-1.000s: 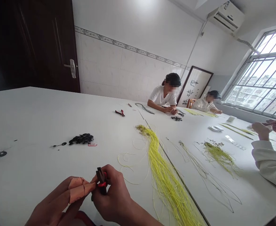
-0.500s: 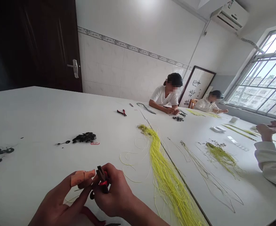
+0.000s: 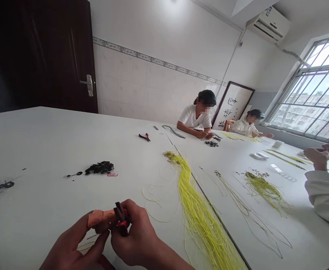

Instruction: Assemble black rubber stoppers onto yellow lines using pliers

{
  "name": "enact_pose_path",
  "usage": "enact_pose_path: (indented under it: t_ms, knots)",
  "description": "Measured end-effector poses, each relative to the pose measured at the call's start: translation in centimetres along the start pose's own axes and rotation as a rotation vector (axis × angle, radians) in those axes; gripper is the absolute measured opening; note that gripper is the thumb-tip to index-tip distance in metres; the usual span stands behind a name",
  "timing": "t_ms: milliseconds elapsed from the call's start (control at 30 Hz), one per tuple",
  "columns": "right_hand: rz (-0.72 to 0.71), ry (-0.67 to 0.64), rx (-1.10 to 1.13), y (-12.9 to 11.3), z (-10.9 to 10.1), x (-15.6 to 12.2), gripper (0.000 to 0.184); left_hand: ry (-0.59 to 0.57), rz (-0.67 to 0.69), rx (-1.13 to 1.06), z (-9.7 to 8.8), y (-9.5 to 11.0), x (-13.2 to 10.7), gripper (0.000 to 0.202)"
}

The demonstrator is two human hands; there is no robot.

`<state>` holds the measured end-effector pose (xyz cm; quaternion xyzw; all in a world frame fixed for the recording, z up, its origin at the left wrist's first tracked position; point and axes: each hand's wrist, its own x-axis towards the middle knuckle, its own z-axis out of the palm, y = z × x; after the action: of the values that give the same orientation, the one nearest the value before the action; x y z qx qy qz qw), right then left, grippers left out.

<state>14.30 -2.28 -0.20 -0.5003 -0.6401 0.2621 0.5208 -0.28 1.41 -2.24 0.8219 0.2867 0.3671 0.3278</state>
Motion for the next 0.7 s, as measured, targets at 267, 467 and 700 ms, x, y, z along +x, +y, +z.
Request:
enact_pose_path:
  t_ms: [267, 467, 700]
  knots:
    - [0.058, 0.057, -0.045, -0.1, -0.1, 0.0, 0.025, 0.071, -0.117, -0.064, 0.1, -0.3, 0.0, 0.029]
    - [0.152, 0.119, -0.045, 0.4, -0.1, 0.2, 0.017, 0.152, -0.345, -0.228, 0.0, -0.4, 0.4, 0.026]
    - [-0.144, 0.128, -0.067, -0.1, 0.0, -0.4, 0.019, 0.201, -0.471, -0.423, -0.1, -0.3, 1.2, 0.029]
